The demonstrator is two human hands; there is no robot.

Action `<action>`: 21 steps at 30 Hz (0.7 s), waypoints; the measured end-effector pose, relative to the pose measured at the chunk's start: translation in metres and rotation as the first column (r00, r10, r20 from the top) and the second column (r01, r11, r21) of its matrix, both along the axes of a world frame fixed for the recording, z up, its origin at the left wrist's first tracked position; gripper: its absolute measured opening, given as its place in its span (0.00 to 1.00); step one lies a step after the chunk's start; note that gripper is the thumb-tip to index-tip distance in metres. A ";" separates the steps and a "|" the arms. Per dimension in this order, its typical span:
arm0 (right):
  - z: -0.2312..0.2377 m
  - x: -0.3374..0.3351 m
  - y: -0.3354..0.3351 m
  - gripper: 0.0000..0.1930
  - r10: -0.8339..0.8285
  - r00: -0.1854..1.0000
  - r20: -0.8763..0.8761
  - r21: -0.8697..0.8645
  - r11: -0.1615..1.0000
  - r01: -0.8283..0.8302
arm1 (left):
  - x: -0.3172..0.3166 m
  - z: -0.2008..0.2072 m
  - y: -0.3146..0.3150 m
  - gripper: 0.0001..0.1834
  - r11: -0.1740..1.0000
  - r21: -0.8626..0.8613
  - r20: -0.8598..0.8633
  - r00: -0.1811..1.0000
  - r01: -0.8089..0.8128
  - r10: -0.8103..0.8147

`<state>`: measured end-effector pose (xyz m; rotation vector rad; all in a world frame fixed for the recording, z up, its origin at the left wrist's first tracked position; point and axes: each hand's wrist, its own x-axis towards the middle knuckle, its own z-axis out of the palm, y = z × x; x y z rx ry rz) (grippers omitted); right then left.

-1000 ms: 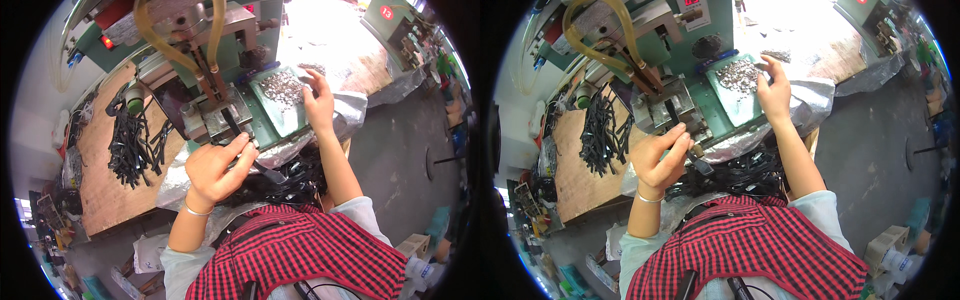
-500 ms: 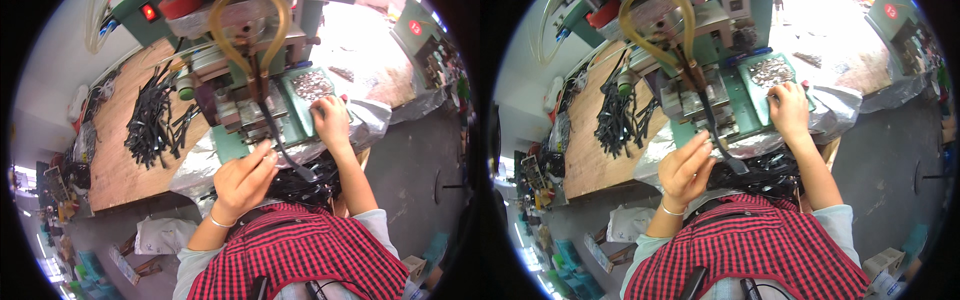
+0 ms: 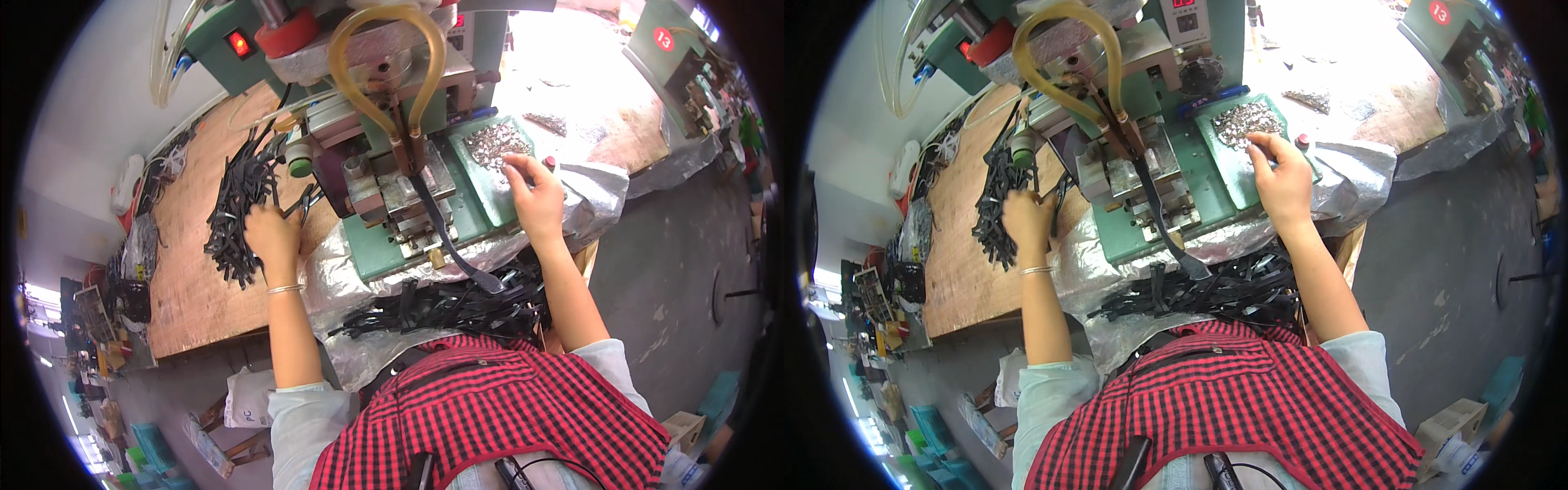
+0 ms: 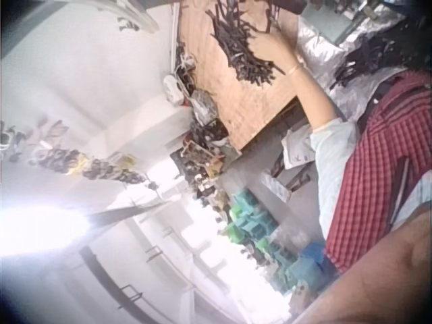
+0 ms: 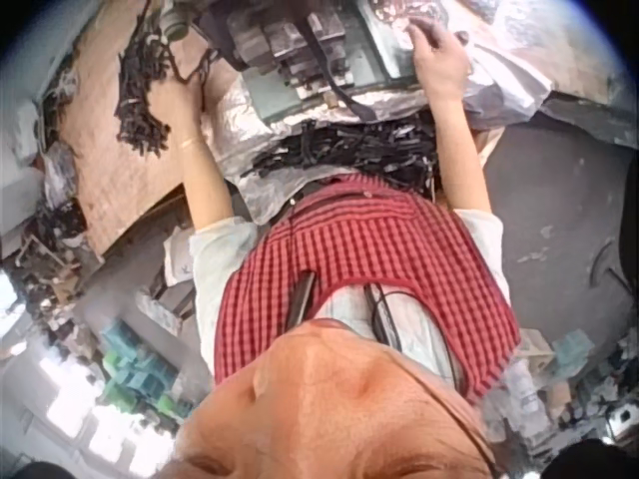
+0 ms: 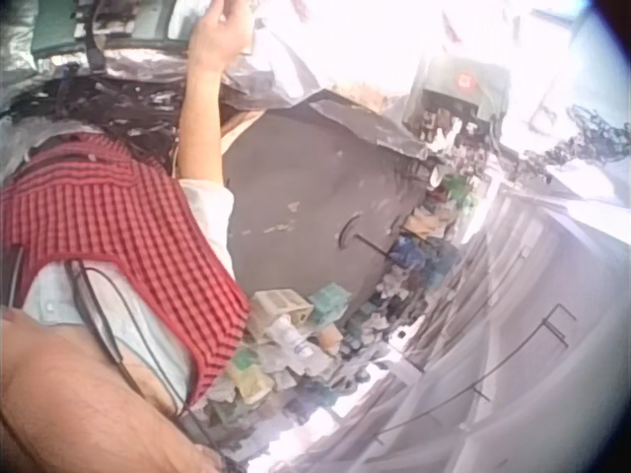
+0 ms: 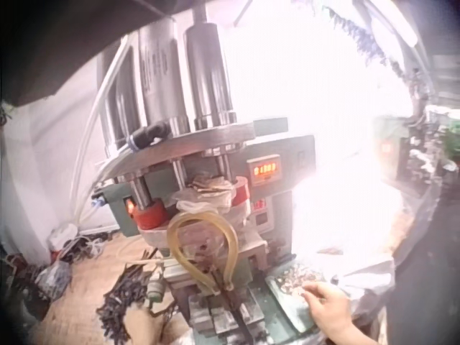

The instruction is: The person repeatedly picks black cable segments and small metal components, inserts them into a press machine, and operates the lever to crimp or attach the components. The finished assemblies are placed into a green tray on the workbench.

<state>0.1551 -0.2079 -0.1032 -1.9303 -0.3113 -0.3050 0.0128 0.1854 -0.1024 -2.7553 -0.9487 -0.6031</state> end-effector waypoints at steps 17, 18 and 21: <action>0.071 -0.038 0.026 0.08 0.174 0.905 0.388 0.024 0.980 -0.198 | -0.005 0.015 -0.050 0.05 0.479 -0.605 0.749 0.658 0.636 0.072; 0.071 -0.027 0.046 0.07 0.156 0.856 0.493 0.087 0.970 -0.227 | 0.001 0.005 -0.050 0.06 0.408 -0.602 0.771 0.633 0.686 0.073; 0.056 -0.032 0.082 0.11 0.244 0.953 0.182 0.318 0.902 -0.292 | -0.006 -0.017 -0.063 0.09 0.472 -0.658 0.707 0.696 0.587 0.121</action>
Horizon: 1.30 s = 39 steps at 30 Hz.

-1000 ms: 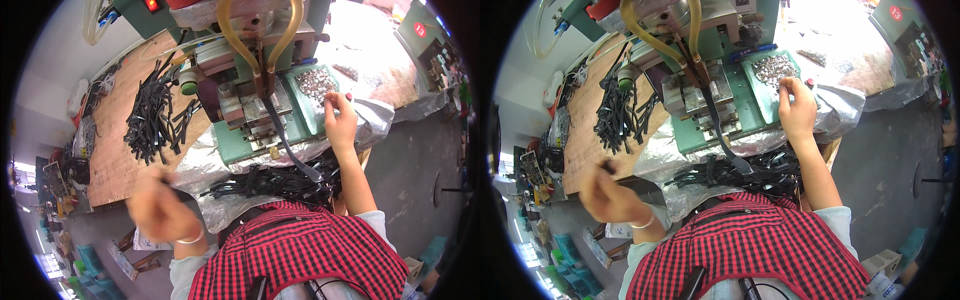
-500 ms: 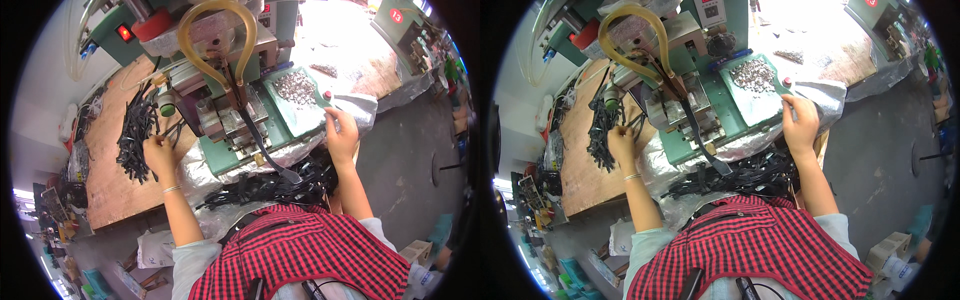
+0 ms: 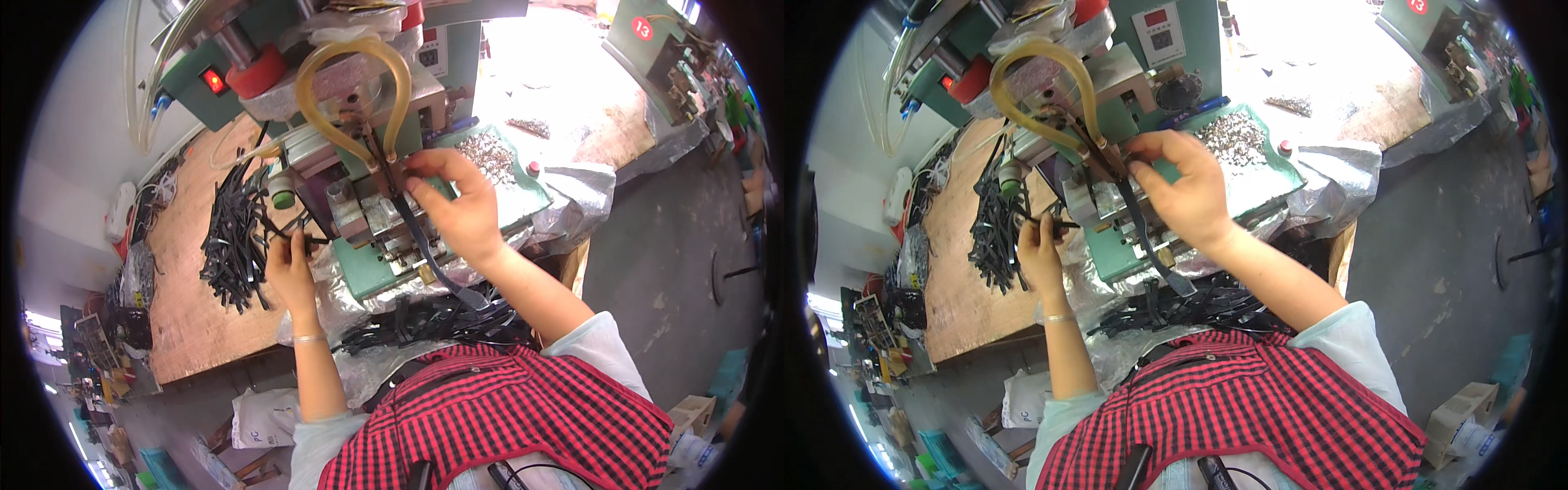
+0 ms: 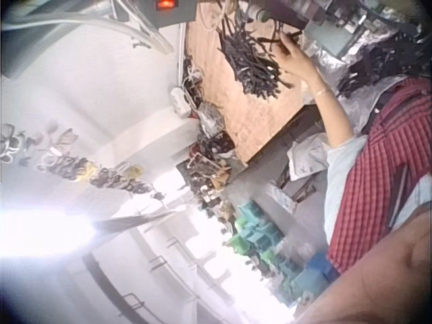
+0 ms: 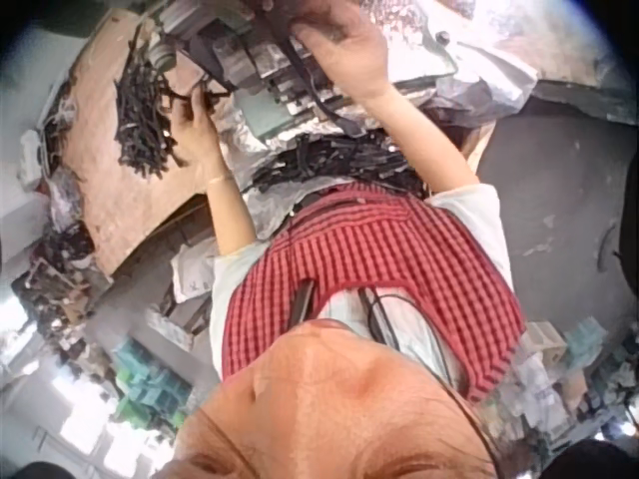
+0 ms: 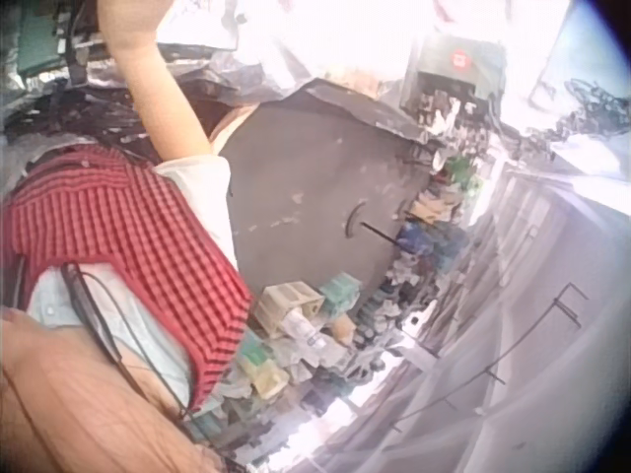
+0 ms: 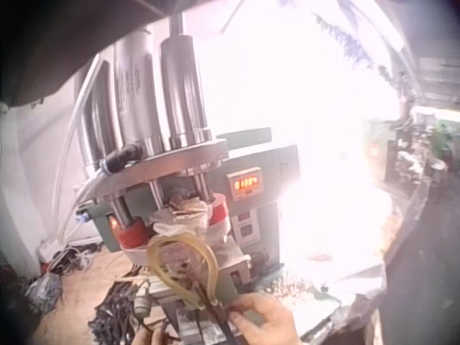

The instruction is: The person repeatedly picks black cable segments and small metal components, inserts them into a press machine, and operates the lever to crimp or attach the components. The finished assemblies are placed into a green tray on the workbench.

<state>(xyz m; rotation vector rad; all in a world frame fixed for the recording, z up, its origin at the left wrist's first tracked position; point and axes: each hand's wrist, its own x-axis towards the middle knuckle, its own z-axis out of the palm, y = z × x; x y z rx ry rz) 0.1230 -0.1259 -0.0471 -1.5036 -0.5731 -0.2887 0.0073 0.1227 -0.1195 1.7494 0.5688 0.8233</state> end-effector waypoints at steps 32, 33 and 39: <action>-0.068 0.041 -0.106 0.08 -0.322 0.928 0.190 -0.637 0.678 0.366 | 0.018 0.083 -0.121 0.18 0.361 0.932 0.184 0.812 0.034 -0.553; -0.069 0.040 -0.102 0.07 -0.331 0.927 0.177 -0.648 0.670 0.363 | 0.016 0.083 -0.121 0.18 0.377 0.925 0.182 0.816 0.047 -0.549; -0.077 0.037 -0.091 0.06 -0.320 0.895 0.312 -0.649 0.615 0.447 | -0.023 0.078 -0.127 0.21 0.540 0.833 0.164 0.878 0.122 -0.450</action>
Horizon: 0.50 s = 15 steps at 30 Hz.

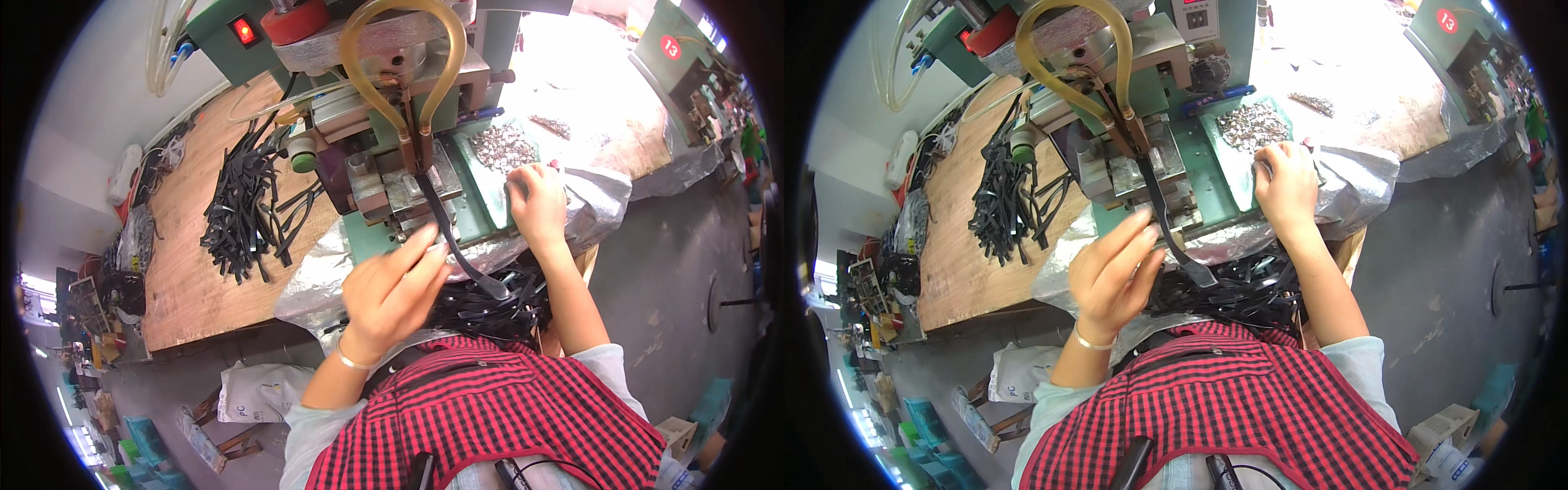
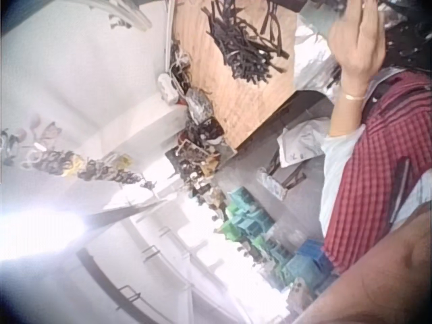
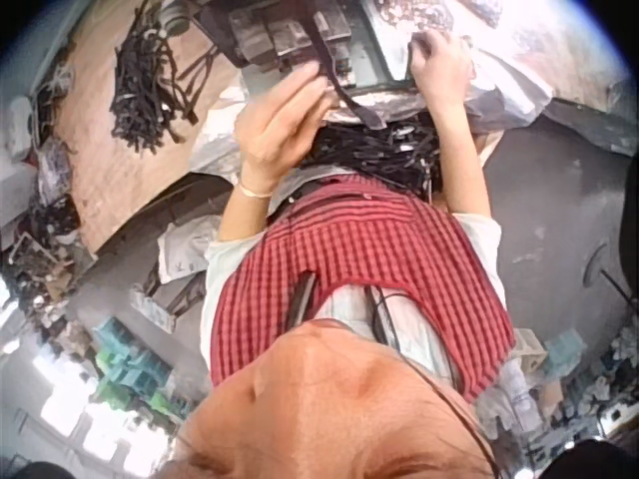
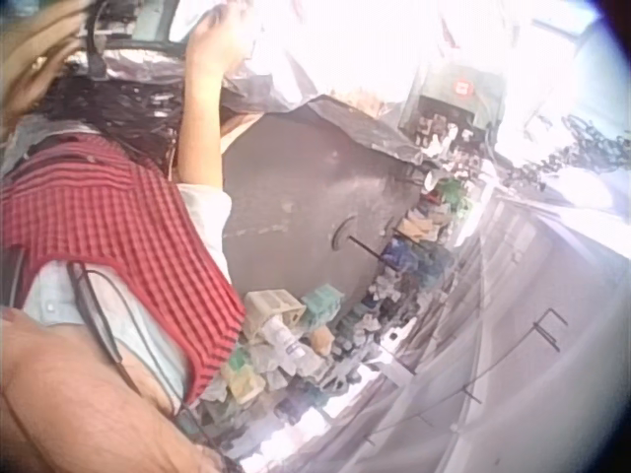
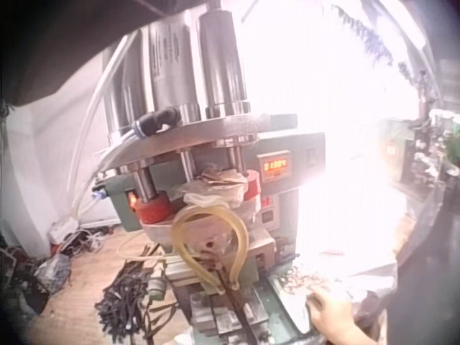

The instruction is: The person repeatedly picks black cable segments and small metal components, inserts them into a press machine, and operates the lever to crimp or attach the components. The finished assemblies are placed into a green tray on the workbench.

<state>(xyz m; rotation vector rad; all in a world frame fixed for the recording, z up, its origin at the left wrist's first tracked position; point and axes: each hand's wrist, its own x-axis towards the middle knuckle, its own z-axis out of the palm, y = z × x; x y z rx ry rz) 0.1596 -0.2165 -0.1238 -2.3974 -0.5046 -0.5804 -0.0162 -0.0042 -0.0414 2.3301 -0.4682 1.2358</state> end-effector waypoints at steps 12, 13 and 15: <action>0.008 0.000 0.016 0.08 0.113 0.993 -0.032 0.440 0.894 -0.088 | -0.013 -0.025 0.179 0.06 0.483 0.389 -0.248 0.416 -0.784 0.875; 0.009 -0.001 0.015 0.08 0.098 0.993 -0.072 0.430 0.901 -0.058 | -0.004 -0.041 0.176 0.07 0.473 0.494 -0.287 0.377 -0.729 0.881; 0.012 -0.004 0.011 0.08 0.073 0.985 -0.154 0.405 0.915 -0.005 | 0.003 -0.081 0.180 0.06 0.427 0.591 -0.306 0.300 -0.685 0.904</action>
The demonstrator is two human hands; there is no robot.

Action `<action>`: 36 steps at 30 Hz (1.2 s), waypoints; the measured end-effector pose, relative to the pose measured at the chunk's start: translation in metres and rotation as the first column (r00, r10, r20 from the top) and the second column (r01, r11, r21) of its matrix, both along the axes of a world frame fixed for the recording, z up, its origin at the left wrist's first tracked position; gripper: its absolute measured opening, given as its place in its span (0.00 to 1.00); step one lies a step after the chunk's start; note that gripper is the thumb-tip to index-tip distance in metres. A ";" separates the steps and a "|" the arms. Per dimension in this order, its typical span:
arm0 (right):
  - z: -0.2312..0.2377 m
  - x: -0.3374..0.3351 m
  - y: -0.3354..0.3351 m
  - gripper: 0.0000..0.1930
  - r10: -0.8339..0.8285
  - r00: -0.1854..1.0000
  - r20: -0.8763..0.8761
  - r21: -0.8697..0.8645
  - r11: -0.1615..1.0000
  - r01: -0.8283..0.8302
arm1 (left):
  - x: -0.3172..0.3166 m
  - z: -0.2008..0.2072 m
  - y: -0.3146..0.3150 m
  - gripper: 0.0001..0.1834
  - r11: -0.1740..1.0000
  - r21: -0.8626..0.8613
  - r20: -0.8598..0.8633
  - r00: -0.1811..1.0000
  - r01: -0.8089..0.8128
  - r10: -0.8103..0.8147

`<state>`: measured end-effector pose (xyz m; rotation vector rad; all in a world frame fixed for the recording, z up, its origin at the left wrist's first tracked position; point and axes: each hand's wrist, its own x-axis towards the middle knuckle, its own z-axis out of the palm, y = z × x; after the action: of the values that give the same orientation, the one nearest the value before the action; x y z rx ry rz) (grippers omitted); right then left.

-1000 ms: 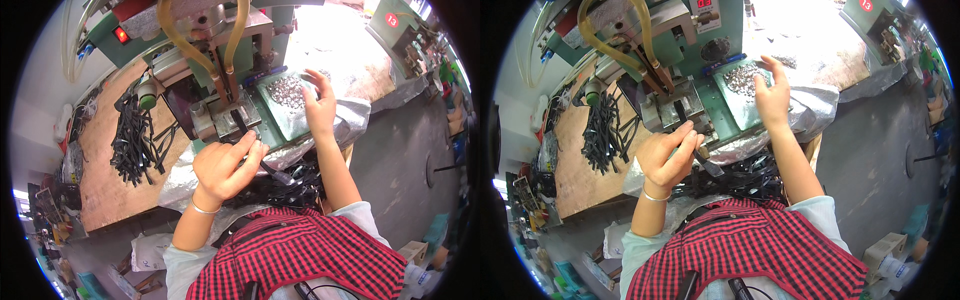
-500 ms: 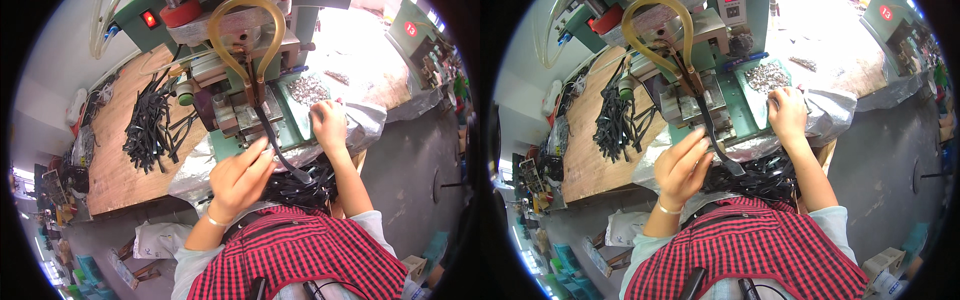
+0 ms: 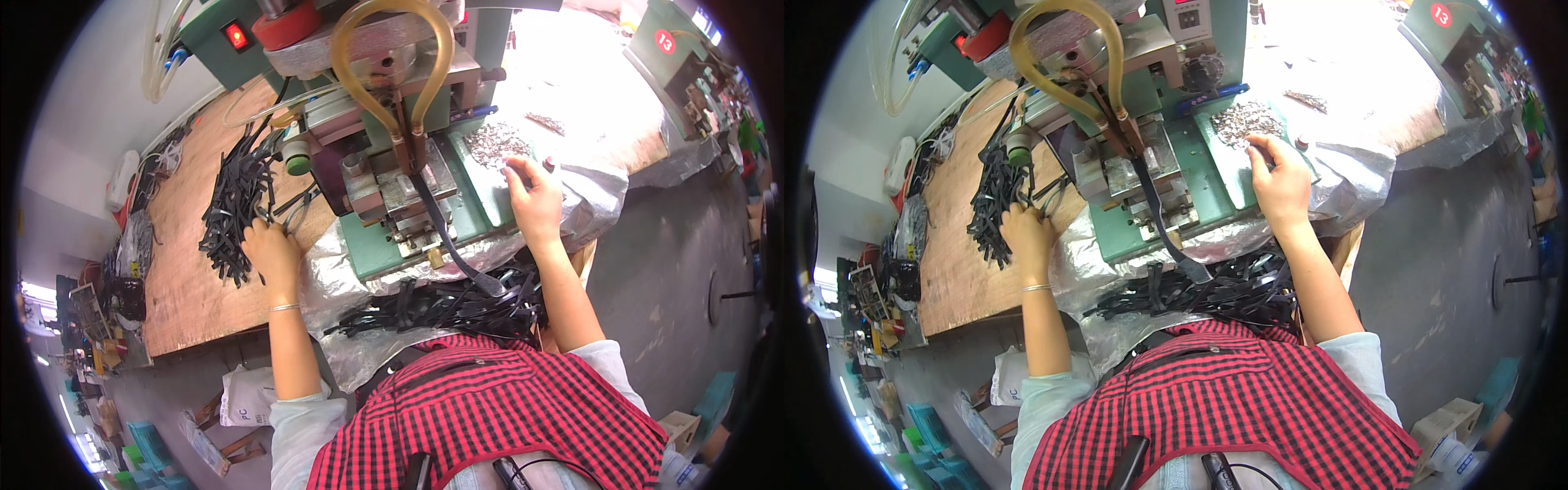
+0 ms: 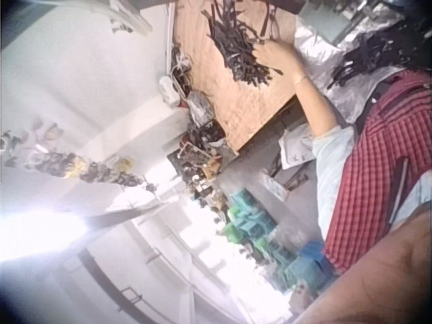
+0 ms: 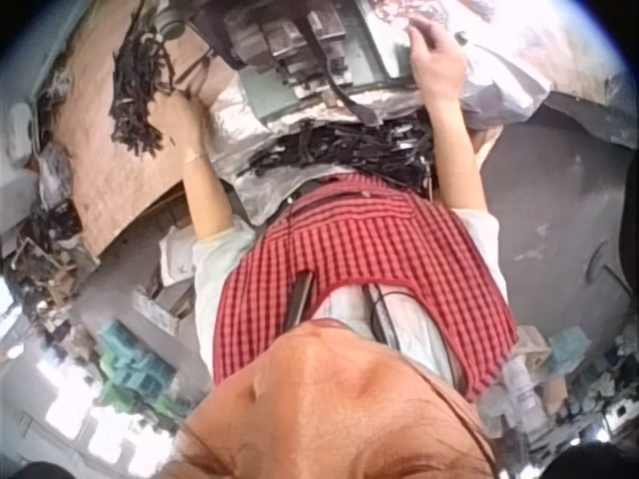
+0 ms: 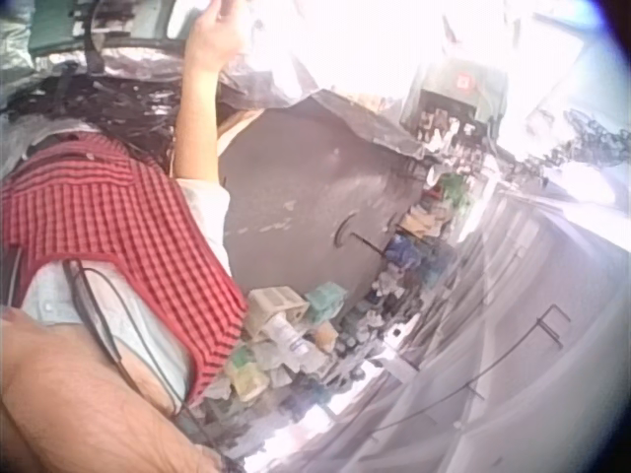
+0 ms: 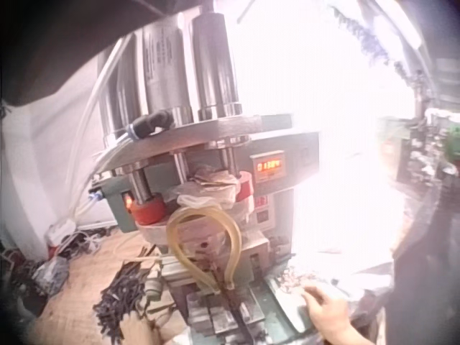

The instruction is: The person repeatedly picks black cable segments and small metal components, inserts them into a press machine, and operates the lever to crimp or attach the components. The finished assemblies are placed into a green tray on the workbench.

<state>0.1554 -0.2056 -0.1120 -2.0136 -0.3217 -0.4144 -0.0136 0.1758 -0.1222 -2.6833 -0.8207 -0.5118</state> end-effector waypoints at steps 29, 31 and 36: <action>0.065 -0.042 0.084 0.18 0.431 0.902 0.026 0.641 0.685 -0.345 | 0.011 0.040 -0.091 0.05 0.471 -0.397 0.913 0.390 0.788 0.119; 0.070 -0.045 0.085 0.19 0.455 0.891 -0.005 0.675 0.659 -0.333 | 0.010 0.069 -0.117 0.04 0.517 -0.192 0.958 0.273 0.834 -0.083; 0.101 -0.058 0.089 0.22 0.523 0.850 -0.066 0.748 0.590 -0.305 | 0.002 0.113 -0.151 0.14 0.430 0.189 0.634 0.225 0.883 -0.740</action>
<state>0.0972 -0.1169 -0.0115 -1.1299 -0.3736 0.0719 -0.0114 0.0246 -0.0097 -2.9326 0.7058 -1.7642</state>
